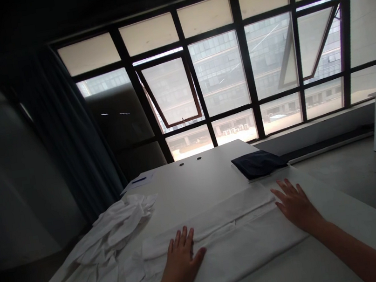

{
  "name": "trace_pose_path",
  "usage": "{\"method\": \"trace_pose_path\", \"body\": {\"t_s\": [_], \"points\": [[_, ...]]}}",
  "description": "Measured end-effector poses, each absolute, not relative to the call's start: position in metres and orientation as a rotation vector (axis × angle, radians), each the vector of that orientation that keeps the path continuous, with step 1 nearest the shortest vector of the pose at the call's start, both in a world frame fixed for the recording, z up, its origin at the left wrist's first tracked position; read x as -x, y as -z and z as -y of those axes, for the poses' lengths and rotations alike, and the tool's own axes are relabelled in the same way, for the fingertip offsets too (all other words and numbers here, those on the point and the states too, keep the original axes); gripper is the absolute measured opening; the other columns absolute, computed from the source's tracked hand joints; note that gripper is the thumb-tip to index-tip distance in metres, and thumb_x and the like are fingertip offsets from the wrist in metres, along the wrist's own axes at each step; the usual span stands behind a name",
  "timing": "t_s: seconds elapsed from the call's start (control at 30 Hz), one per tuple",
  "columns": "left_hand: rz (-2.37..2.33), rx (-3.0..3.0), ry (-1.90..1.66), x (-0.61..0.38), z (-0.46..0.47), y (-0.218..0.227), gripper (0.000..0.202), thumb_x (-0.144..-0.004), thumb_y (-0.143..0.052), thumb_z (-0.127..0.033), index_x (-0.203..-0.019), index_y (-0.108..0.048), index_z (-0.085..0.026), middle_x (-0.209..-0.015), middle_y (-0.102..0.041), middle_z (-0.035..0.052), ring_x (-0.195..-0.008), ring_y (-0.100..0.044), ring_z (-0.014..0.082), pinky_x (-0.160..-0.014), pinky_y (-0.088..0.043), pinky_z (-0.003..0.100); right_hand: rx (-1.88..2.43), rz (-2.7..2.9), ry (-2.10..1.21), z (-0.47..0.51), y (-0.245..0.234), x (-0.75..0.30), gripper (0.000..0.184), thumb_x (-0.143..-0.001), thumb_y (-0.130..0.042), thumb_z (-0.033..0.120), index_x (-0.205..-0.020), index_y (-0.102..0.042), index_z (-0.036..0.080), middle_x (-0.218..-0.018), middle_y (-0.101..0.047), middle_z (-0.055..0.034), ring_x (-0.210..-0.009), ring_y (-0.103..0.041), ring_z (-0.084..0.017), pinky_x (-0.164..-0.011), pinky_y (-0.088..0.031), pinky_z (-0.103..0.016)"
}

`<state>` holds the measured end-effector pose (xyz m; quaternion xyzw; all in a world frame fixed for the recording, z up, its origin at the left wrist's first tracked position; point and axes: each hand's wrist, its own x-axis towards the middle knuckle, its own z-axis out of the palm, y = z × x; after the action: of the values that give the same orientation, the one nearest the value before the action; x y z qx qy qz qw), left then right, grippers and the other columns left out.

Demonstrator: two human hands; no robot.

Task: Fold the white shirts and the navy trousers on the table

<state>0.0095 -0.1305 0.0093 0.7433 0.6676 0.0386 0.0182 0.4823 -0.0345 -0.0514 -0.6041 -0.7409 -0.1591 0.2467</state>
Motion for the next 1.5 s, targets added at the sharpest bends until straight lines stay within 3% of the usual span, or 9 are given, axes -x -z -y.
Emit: {"method": "trace_pose_path", "body": {"t_s": [0.1, 0.27, 0.43, 0.53, 0.7, 0.93, 1.17, 1.33, 1.5], "points": [[-2.075, -2.307, -0.103, -0.012, 0.132, -0.011, 0.086, -0.092, -0.029, -0.078, -0.157, -0.029, -0.023, -0.165, -0.019, 0.0090, -0.152, -0.014, 0.0328, -0.122, -0.011, 0.055, 1.408, 2.169, 0.301, 0.038, 0.040, -0.467, 0.037, -0.093, -0.051, 0.039, -0.122, -0.067, 0.024, -0.148, -0.052, -0.0118, -0.136, -0.048, -0.031, -0.111, -0.039, -0.050], [-2.069, -2.312, -0.085, -0.013, 0.133, -0.013, 0.083, -0.093, -0.027, -0.075, -0.157, -0.030, -0.022, -0.165, -0.020, 0.0084, -0.153, -0.013, 0.0322, -0.122, -0.010, 0.054, 1.572, 2.137, 0.129, 0.033, 0.045, -0.468, 0.031, -0.094, -0.048, 0.041, -0.098, -0.071, 0.021, -0.133, -0.065, -0.0138, -0.125, -0.058, -0.033, -0.101, -0.048, -0.050], [-2.070, -2.306, -0.074, -0.013, 0.132, -0.013, 0.083, -0.093, -0.028, -0.074, -0.157, -0.030, -0.022, -0.165, -0.019, 0.0082, -0.153, -0.013, 0.0318, -0.122, -0.010, 0.054, 1.550, 2.192, 0.135, 0.030, 0.051, -0.480, 0.039, -0.095, -0.044, 0.041, -0.119, -0.069, 0.024, -0.148, -0.054, -0.0079, -0.137, -0.048, -0.031, -0.108, -0.043, -0.050], [-2.061, -2.308, -0.083, -0.012, 0.131, -0.012, 0.083, -0.093, -0.028, -0.074, -0.157, -0.030, -0.021, -0.165, -0.019, 0.0087, -0.153, -0.013, 0.0323, -0.122, -0.010, 0.054, 1.522, 2.205, 0.152, 0.032, 0.049, -0.477, 0.039, -0.096, -0.041, 0.037, -0.118, -0.071, 0.025, -0.155, -0.045, -0.0035, -0.142, -0.040, -0.031, -0.108, -0.042, -0.051], [-2.043, -2.325, -0.116, -0.009, 0.130, -0.009, 0.084, -0.093, -0.029, -0.074, -0.157, -0.030, -0.021, -0.165, -0.020, 0.0092, -0.152, -0.014, 0.0327, -0.122, -0.011, 0.055, 1.442, 2.237, -0.015, 0.033, 0.039, -0.475, 0.043, -0.096, -0.040, 0.038, -0.122, -0.071, 0.022, -0.132, -0.067, -0.0084, -0.126, -0.056, -0.029, -0.109, -0.043, -0.049], [-2.050, -2.323, -0.138, -0.010, 0.132, -0.011, 0.081, -0.094, -0.034, -0.073, -0.156, -0.032, -0.021, -0.164, -0.023, 0.0097, -0.152, -0.016, 0.0333, -0.122, -0.013, 0.056, 1.430, 2.213, -0.131, 0.037, 0.031, -0.483, 0.043, -0.092, -0.046, 0.043, -0.117, -0.073, 0.023, -0.126, -0.070, -0.0090, -0.120, -0.060, -0.030, -0.107, -0.044, -0.048], [-1.591, -2.653, -0.394, -0.012, 0.134, -0.017, 0.043, -0.101, -0.045, -0.039, -0.143, -0.052, -0.037, -0.157, -0.042, 0.0003, -0.146, -0.035, 0.0253, -0.120, -0.029, 0.048, 1.493, 2.214, -0.075, 0.045, 0.020, -0.482, 0.041, -0.091, -0.048, 0.041, -0.117, -0.070, 0.020, -0.111, -0.073, -0.0118, -0.106, -0.066, -0.029, -0.097, -0.049, -0.045], [-1.534, -2.634, -0.441, -0.016, 0.135, -0.022, 0.043, -0.099, -0.048, -0.033, -0.140, -0.056, -0.033, -0.147, -0.055, 0.0006, -0.140, -0.045, 0.0245, -0.117, -0.036, 0.046, 1.312, 2.317, 0.030, 0.058, 0.014, -0.454, 0.041, -0.093, -0.049, 0.037, -0.128, -0.066, 0.026, -0.132, -0.065, -0.0102, -0.124, -0.057, -0.030, -0.107, -0.042, -0.051], [-1.623, -2.593, -0.407, -0.025, 0.138, -0.025, 0.045, -0.095, -0.045, -0.025, -0.138, -0.057, -0.029, -0.142, -0.060, 0.0027, -0.137, -0.047, 0.0231, -0.117, -0.034, 0.044, 1.175, 2.467, -0.199, 0.069, 0.021, -0.418, 0.056, -0.100, -0.041, 0.049, -0.153, -0.040, 0.030, -0.158, -0.040, -0.0047, -0.146, -0.034, -0.029, -0.120, -0.028, -0.051]]}}
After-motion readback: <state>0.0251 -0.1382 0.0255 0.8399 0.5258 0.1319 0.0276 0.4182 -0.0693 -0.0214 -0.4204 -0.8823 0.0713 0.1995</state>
